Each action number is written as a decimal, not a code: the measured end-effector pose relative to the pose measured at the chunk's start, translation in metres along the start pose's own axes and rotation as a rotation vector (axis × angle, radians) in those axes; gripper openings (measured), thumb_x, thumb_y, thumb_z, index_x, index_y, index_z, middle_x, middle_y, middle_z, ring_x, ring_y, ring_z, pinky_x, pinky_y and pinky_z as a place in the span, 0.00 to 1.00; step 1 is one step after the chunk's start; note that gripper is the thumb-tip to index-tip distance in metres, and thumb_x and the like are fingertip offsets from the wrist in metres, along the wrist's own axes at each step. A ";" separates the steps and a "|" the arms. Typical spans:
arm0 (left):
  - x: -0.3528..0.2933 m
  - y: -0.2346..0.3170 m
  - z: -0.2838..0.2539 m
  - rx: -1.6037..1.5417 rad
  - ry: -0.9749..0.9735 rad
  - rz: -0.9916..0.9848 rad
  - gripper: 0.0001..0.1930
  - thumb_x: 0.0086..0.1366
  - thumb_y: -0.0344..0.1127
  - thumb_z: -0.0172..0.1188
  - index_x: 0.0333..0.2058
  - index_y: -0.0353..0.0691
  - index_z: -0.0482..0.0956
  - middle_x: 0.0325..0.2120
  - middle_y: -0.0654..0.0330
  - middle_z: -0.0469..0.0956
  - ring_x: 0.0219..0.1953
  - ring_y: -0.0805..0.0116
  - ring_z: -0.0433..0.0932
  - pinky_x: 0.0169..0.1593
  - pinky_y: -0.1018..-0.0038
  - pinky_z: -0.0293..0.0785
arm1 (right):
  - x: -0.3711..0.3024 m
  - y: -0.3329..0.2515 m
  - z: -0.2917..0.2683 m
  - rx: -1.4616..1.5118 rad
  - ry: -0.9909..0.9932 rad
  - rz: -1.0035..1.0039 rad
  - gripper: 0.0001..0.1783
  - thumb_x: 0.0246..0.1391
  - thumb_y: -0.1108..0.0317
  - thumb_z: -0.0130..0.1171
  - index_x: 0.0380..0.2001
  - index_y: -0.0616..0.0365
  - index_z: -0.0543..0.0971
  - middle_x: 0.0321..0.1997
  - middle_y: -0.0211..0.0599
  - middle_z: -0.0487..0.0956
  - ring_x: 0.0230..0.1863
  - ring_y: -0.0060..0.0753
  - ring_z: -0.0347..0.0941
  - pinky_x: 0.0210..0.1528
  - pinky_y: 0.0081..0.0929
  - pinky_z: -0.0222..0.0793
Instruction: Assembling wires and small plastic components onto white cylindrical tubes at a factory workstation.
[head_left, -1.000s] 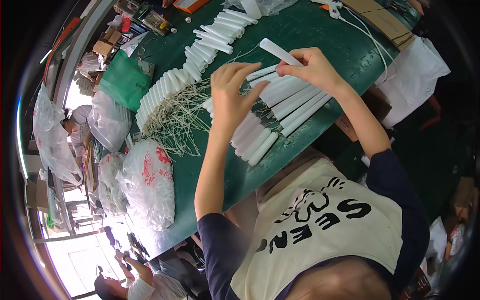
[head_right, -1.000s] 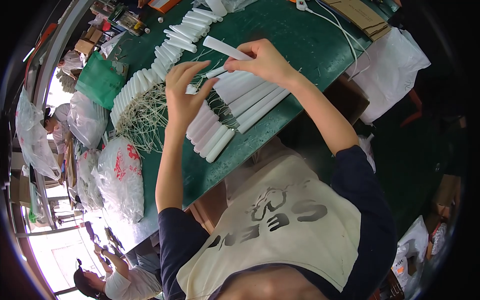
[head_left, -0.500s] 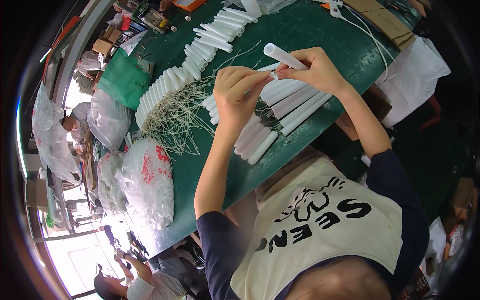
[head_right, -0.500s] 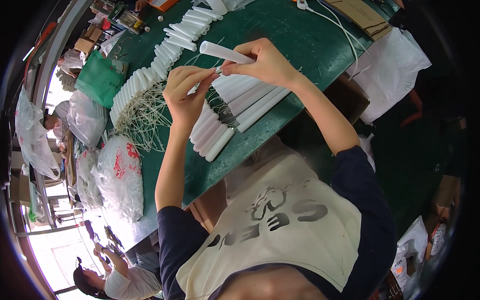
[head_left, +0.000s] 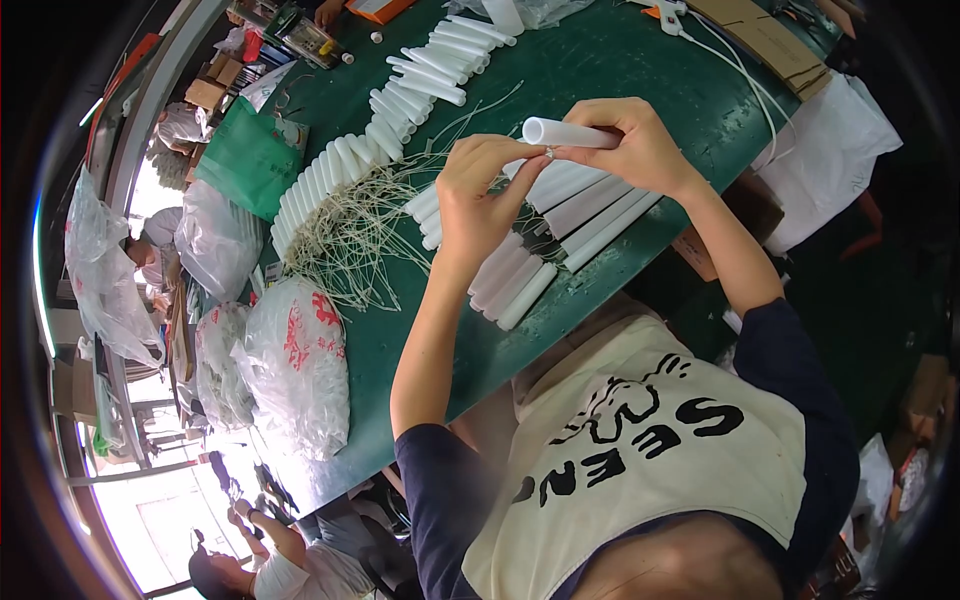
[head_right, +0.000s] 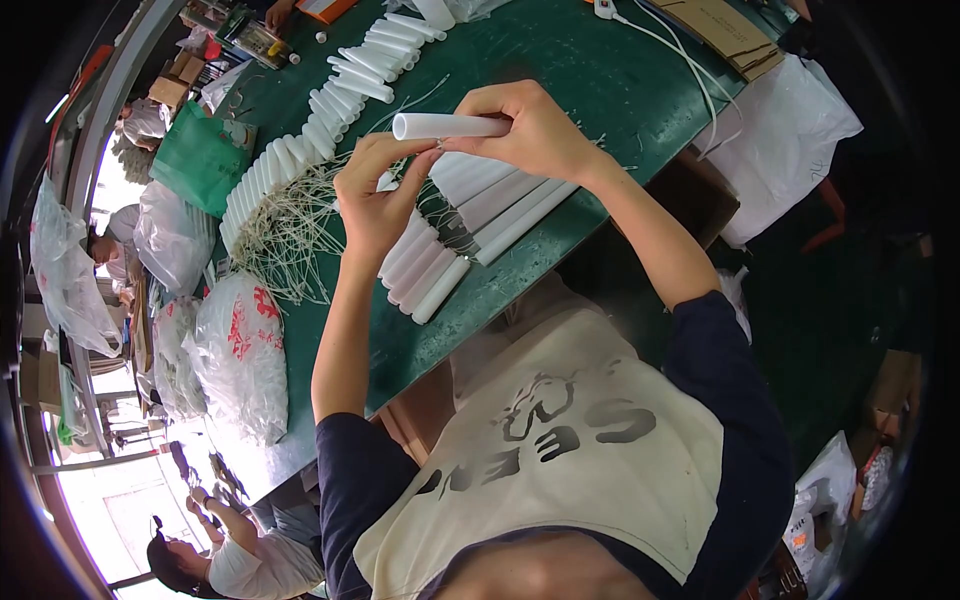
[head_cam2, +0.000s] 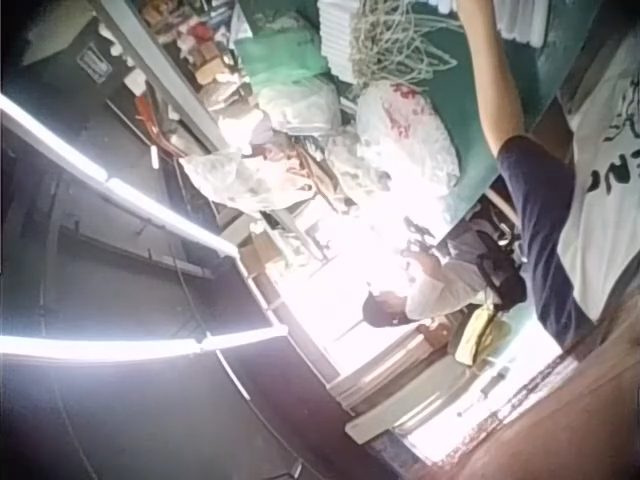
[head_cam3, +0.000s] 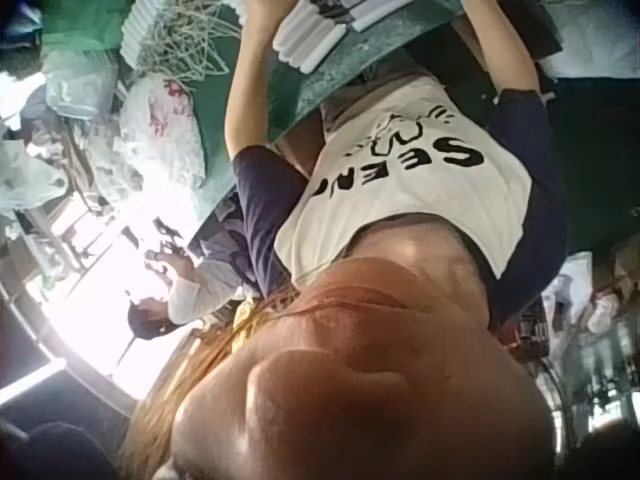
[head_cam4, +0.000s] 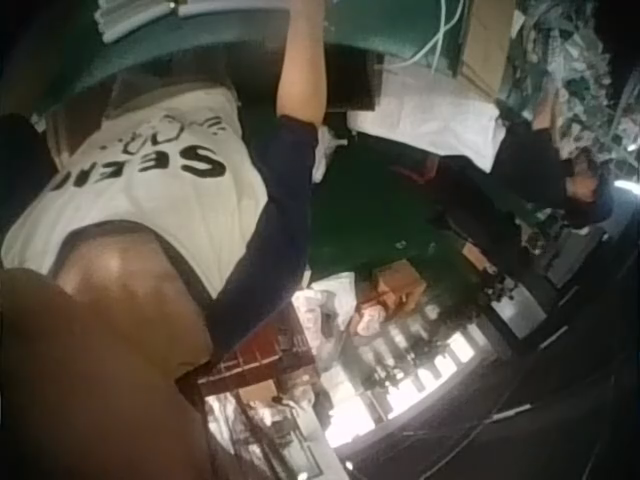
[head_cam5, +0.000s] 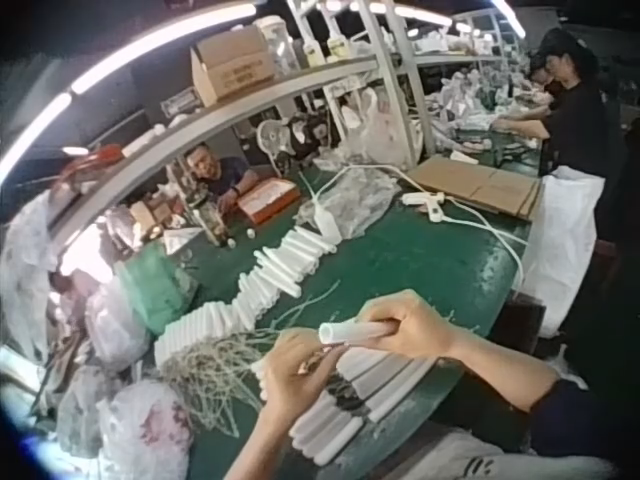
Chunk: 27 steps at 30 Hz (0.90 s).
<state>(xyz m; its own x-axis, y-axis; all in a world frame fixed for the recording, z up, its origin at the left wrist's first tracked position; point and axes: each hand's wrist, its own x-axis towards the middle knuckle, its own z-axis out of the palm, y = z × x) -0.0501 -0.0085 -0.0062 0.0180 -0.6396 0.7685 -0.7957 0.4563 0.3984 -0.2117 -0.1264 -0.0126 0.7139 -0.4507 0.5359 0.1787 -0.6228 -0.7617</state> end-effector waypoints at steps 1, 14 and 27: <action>0.000 0.000 0.000 -0.012 -0.001 -0.018 0.08 0.46 0.27 0.68 0.29 0.40 0.81 0.26 0.61 0.79 0.30 0.65 0.75 0.35 0.72 0.68 | 0.000 0.000 0.000 0.014 0.008 -0.056 0.06 0.45 0.73 0.66 0.25 0.60 0.78 0.23 0.26 0.74 0.22 0.16 0.62 0.23 0.16 0.56; -0.001 -0.001 0.000 0.088 0.015 0.077 0.11 0.43 0.24 0.67 0.28 0.38 0.78 0.25 0.61 0.78 0.29 0.65 0.75 0.33 0.72 0.69 | -0.001 0.001 0.005 0.019 0.036 -0.143 0.07 0.41 0.81 0.62 0.26 0.61 0.77 0.26 0.29 0.76 0.24 0.19 0.67 0.26 0.16 0.61; 0.000 0.003 -0.002 -0.047 -0.037 -0.064 0.10 0.45 0.23 0.65 0.29 0.36 0.78 0.26 0.57 0.78 0.29 0.64 0.76 0.33 0.73 0.71 | 0.000 0.004 0.002 0.042 0.032 -0.220 0.08 0.38 0.83 0.62 0.25 0.61 0.76 0.27 0.30 0.76 0.25 0.21 0.69 0.27 0.16 0.62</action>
<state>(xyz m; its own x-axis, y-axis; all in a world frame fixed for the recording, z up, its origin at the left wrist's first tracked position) -0.0514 -0.0061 -0.0039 0.0452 -0.6904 0.7220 -0.7645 0.4413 0.4699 -0.2098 -0.1271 -0.0163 0.6329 -0.3272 0.7017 0.3563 -0.6816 -0.6391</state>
